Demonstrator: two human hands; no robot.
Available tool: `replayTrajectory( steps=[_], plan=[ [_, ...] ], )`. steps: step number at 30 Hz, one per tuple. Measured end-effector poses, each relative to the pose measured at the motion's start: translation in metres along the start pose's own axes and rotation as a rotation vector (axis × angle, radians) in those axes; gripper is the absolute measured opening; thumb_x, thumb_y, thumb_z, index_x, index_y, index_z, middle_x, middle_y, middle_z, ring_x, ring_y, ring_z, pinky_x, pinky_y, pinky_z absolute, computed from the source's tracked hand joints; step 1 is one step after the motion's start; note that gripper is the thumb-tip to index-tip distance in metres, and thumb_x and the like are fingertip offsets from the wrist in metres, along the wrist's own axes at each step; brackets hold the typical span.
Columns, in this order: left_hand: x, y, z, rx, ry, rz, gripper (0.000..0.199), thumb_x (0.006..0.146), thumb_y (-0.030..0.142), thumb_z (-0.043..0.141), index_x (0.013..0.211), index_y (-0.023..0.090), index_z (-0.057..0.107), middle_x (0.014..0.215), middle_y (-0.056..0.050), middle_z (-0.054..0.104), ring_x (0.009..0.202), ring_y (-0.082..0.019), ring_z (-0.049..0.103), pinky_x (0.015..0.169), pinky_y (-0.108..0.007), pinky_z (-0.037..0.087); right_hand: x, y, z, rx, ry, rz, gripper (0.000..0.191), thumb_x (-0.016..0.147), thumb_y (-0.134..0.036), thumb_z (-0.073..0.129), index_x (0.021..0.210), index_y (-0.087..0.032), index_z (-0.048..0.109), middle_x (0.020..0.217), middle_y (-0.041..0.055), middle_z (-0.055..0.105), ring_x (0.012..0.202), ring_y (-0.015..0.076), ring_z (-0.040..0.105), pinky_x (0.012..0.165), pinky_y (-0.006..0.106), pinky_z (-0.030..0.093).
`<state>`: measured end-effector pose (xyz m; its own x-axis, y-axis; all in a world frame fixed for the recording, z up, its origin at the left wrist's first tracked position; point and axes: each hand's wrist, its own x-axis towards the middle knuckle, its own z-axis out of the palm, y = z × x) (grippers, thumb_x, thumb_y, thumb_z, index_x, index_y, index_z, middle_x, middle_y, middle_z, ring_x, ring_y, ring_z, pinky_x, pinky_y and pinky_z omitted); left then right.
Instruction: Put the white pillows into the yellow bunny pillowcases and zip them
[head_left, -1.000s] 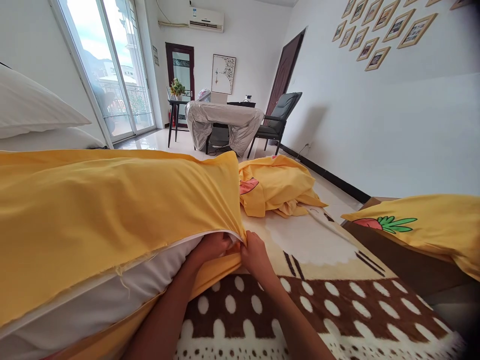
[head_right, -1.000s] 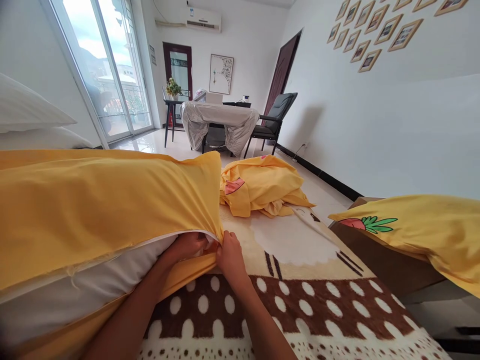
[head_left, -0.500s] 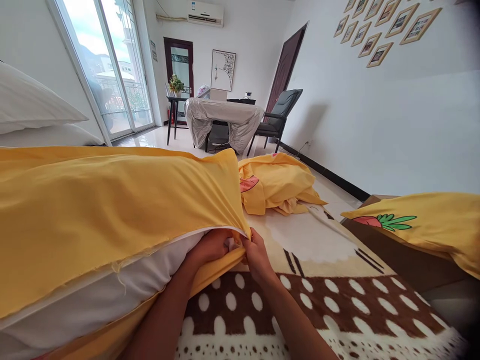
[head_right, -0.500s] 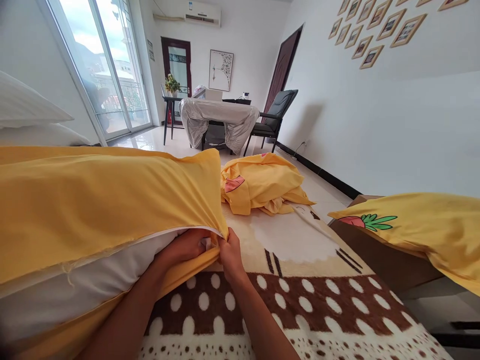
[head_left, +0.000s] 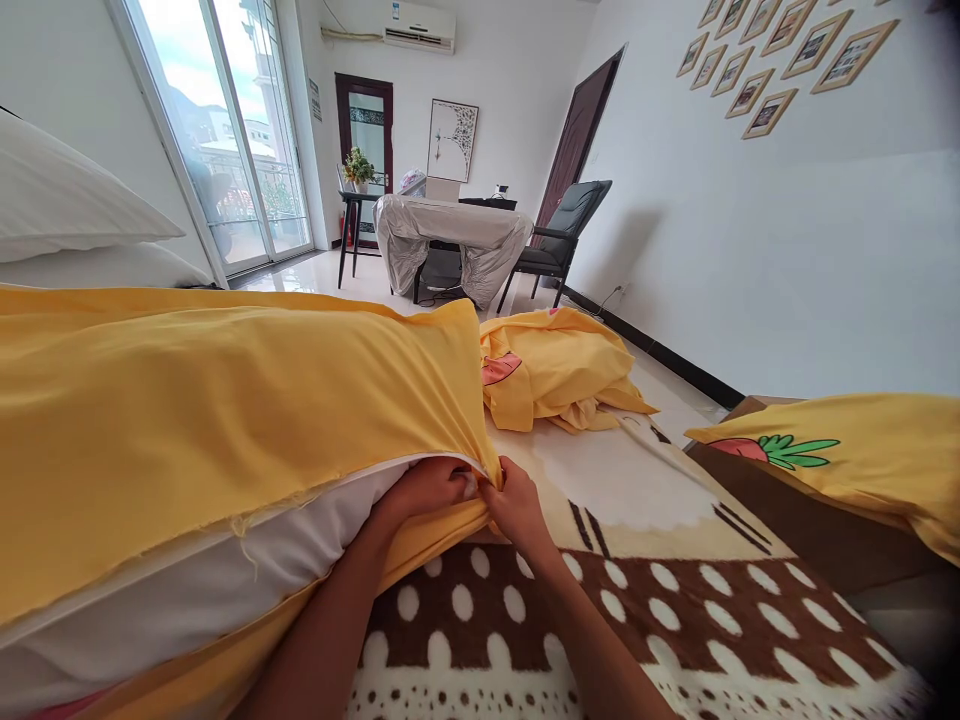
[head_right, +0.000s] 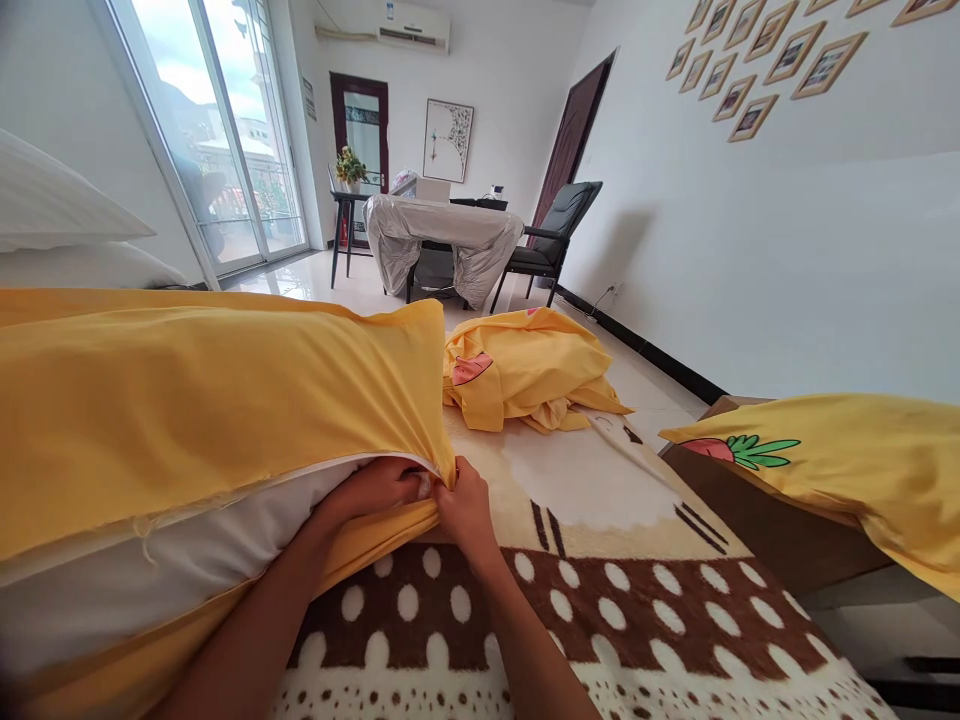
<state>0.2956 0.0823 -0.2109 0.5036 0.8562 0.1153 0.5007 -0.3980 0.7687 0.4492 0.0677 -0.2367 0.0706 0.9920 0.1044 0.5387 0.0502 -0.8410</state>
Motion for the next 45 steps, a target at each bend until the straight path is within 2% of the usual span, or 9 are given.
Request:
replayTrajectory(
  steps=[4, 9, 14, 19, 24, 28, 33, 39, 45],
  plan=[
    [-0.001, -0.008, 0.004, -0.027, 0.008, -0.031, 0.024, 0.077, 0.024, 0.038, 0.08, 0.017, 0.061, 0.089, -0.003, 0.067, 0.085, -0.019, 0.058, 0.087, -0.028, 0.044, -0.002, 0.005, -0.001, -0.108, -0.008, -0.025, 0.011, 0.063, -0.012, 0.052, 0.064, -0.02, 0.045, 0.061, -0.0021, 0.046, 0.059, 0.0132, 0.035, 0.057, 0.025, 0.021],
    [-0.003, -0.01, 0.007, -0.03, -0.036, -0.002, 0.026, 0.082, 0.027, 0.04, 0.086, 0.017, 0.064, 0.096, -0.003, 0.068, 0.09, -0.02, 0.059, 0.089, -0.029, 0.044, -0.002, 0.006, -0.001, -0.11, -0.011, -0.034, 0.018, 0.062, -0.011, 0.052, 0.055, -0.021, 0.039, 0.056, -0.0016, 0.041, 0.058, 0.0132, 0.031, 0.057, 0.026, 0.018],
    [-0.004, -0.002, 0.004, -0.025, -0.054, 0.079, 0.03, 0.08, 0.019, 0.043, 0.099, 0.019, 0.066, 0.111, -0.002, 0.067, 0.104, -0.018, 0.057, 0.098, -0.026, 0.038, 0.002, 0.0, 0.002, 0.044, -0.006, -0.077, 0.008, 0.062, -0.013, 0.044, 0.066, -0.019, 0.048, 0.065, 0.0, 0.053, 0.063, 0.0146, 0.042, 0.059, 0.024, 0.028],
    [-0.004, -0.005, 0.0, -0.034, -0.097, 0.09, 0.036, 0.082, 0.018, 0.041, 0.111, 0.019, 0.063, 0.122, -0.004, 0.062, 0.112, -0.018, 0.054, 0.104, -0.03, 0.035, 0.002, -0.001, 0.012, 0.272, -0.014, -0.065, 0.014, 0.066, -0.025, 0.043, 0.074, -0.018, 0.052, 0.07, 0.0008, 0.056, 0.066, 0.0151, 0.048, 0.058, 0.023, 0.038],
    [-0.002, -0.01, 0.001, -0.03, -0.174, 0.081, 0.04, 0.08, 0.015, 0.043, 0.115, 0.02, 0.061, 0.127, -0.002, 0.06, 0.118, -0.018, 0.051, 0.107, -0.031, 0.033, -0.002, -0.003, 0.016, 0.4, -0.006, -0.078, 0.015, 0.069, -0.029, 0.046, 0.077, -0.017, 0.053, 0.071, 0.0, 0.056, 0.068, 0.0149, 0.048, 0.061, 0.023, 0.041],
    [0.001, -0.01, 0.004, 0.004, -0.157, 0.057, 0.035, 0.081, 0.015, 0.043, 0.108, 0.017, 0.064, 0.122, -0.005, 0.062, 0.109, -0.02, 0.056, 0.103, -0.034, 0.038, -0.003, -0.003, 0.013, 0.386, 0.003, -0.136, 0.01, 0.071, -0.027, 0.049, 0.074, -0.018, 0.052, 0.071, -0.0008, 0.055, 0.069, 0.0148, 0.047, 0.063, 0.024, 0.039],
    [0.004, -0.013, 0.012, 0.066, -0.156, 0.02, 0.022, 0.076, 0.013, 0.047, 0.084, 0.013, 0.068, 0.097, -0.01, 0.07, 0.089, -0.023, 0.062, 0.089, -0.036, 0.047, -0.004, -0.004, 0.006, 0.288, -0.042, -0.23, 0.006, 0.073, -0.024, 0.047, 0.07, -0.018, 0.049, 0.064, -0.0034, 0.047, 0.062, 0.013, 0.04, 0.058, 0.023, 0.033],
    [0.011, -0.012, 0.027, 0.047, 0.015, -0.007, 0.027, 0.075, 0.007, 0.045, 0.091, 0.013, 0.066, 0.104, -0.01, 0.068, 0.096, -0.021, 0.059, 0.092, -0.034, 0.045, -0.004, -0.006, 0.006, 0.292, -0.047, -0.234, 0.009, 0.073, -0.025, 0.047, 0.074, -0.018, 0.052, 0.069, -0.0009, 0.052, 0.066, 0.0144, 0.044, 0.06, 0.025, 0.035],
    [0.013, -0.016, 0.035, 0.036, 0.277, -0.029, 0.026, 0.082, 0.014, 0.043, 0.103, 0.012, 0.059, 0.115, -0.013, 0.062, 0.106, -0.022, 0.053, 0.099, -0.038, 0.038, -0.002, -0.002, 0.006, 0.138, 0.004, -0.087, 0.017, 0.071, -0.025, 0.051, 0.085, -0.018, 0.056, 0.079, 0.0026, 0.061, 0.07, 0.0173, 0.051, 0.064, 0.026, 0.038]
  ],
)
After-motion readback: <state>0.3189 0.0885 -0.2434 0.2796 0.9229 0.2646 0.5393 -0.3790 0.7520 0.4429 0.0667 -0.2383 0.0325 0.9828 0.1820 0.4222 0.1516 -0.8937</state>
